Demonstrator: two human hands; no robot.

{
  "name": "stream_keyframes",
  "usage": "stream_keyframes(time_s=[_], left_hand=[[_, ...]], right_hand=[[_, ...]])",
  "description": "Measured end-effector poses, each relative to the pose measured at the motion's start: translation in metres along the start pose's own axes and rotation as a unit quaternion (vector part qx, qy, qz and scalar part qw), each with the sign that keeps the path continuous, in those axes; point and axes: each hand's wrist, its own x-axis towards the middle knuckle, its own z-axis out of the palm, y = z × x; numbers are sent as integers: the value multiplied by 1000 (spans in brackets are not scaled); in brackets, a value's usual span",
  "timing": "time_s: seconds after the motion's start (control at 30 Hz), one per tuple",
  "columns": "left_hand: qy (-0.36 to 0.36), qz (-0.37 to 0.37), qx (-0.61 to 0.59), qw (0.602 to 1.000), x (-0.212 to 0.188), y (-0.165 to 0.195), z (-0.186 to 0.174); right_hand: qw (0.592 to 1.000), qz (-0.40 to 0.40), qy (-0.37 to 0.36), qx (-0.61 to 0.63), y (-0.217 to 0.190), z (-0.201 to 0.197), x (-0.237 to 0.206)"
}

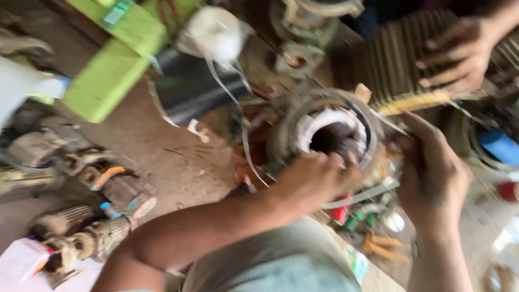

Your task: The person pulls black insulating tape from a roll, tears off pieces by hand, and presses the tape around the slots of an electric motor stator. They then adjust the white winding wires inside the stator and continue fitting tape around the winding.

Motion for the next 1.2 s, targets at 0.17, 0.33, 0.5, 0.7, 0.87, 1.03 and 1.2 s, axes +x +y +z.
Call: stream_keyframes(time_s=[0.17, 0.33, 0.5, 0.7, 0.87, 1.03, 1.2], left_hand=[[65, -44, -1, 997, 1, 14, 12], [177, -85, 97, 976, -8, 24, -7], [115, -89, 62, 987, -18, 19, -22], [83, -59, 76, 992, -17, 8, -21], [56, -55, 120, 990, -8, 5, -23], [-12, 20, 184, 983, 4, 5, -23], [-1, 63, 182, 981, 2, -4, -24]], right_hand=[[979, -45, -133, 147, 38, 25, 25], [962, -201, -152, 101, 74, 48, 34], [934, -277, -212, 76, 63, 36, 47], [904, -308, -277, -100, 48, 41, 55], [840, -320, -370, -236, 40, 51, 65], [783, -381, -393, -295, 35, 55, 70], [743, -404, -423, -326, 37, 63, 68]])
